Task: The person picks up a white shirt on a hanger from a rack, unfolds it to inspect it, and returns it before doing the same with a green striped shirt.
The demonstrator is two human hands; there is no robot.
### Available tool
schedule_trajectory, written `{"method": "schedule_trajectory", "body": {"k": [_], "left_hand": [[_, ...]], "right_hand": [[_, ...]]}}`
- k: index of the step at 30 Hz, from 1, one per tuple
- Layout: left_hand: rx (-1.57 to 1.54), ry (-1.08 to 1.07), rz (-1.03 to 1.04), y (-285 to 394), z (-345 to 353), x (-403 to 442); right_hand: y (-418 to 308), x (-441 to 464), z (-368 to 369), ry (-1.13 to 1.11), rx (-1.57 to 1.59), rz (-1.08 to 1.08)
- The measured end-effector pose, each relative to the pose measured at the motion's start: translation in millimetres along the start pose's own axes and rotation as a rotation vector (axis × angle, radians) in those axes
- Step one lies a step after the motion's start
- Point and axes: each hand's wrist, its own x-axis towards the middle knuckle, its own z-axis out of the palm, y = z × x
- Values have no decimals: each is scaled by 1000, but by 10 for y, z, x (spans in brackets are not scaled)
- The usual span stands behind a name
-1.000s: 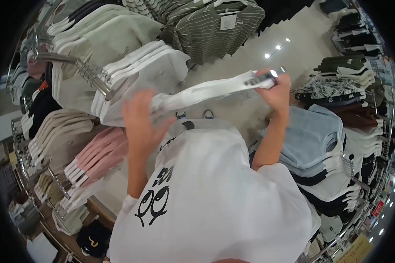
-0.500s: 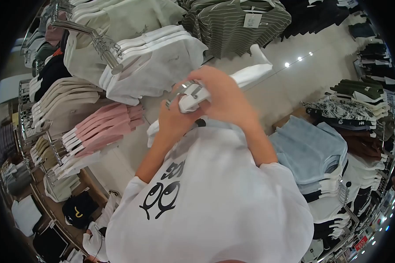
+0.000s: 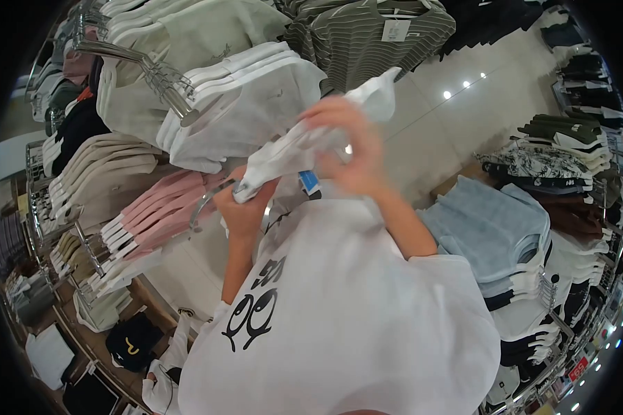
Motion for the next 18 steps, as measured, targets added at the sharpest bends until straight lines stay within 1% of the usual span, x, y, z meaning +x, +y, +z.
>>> {"method": "schedule_trajectory", "body": {"k": [1, 2, 3, 4, 5, 6, 8, 9, 10, 11, 12, 13, 14, 15, 17, 18], "left_hand": [[9, -2, -35, -35, -87, -1], [5, -1, -36, -60, -170, 8], [2, 46, 79, -86, -257, 21], [0, 94, 193, -114, -354, 32], [2, 97, 192, -135, -462, 34], [36, 88, 218, -148, -570, 39], [71, 83, 248, -178, -768, 79], [79, 29, 241, -186, -867, 100], [85, -26, 235, -201, -959, 115], [85, -24, 236, -225, -1044, 128], [101, -44, 214, -249, -1125, 143], [117, -62, 192, -273, -1194, 155], [115, -54, 197, -287, -1253, 165], [120, -28, 220, -294, -1315, 173], [126, 2, 243, -356, -1438, 196], [144, 13, 272, -398, -1490, 201]], "right_hand": [[237, -32, -149, 150, -178, -75], [397, -64, -266, 366, -180, 32], [560, -99, -375, 583, -179, 140], [771, -151, -496, 651, -279, 256], [988, -219, -581, 718, -379, 375], [1228, -310, -620, 716, -377, 376], [1586, -429, -611, 567, -145, 729], [1558, -401, -533, 566, -143, 729], [1522, -379, -457, 449, 195, 870], [1486, -352, -387, 318, 534, 991], [1521, -374, -327, 315, 532, 987], [1584, -413, -254, 301, 567, 1056], [1651, -437, -201, 286, 603, 1125], [1623, -432, -148, 279, 603, 1120], [1515, -442, -57, 268, 272, 1044], [1499, -444, -33, 266, 271, 1045]]}}
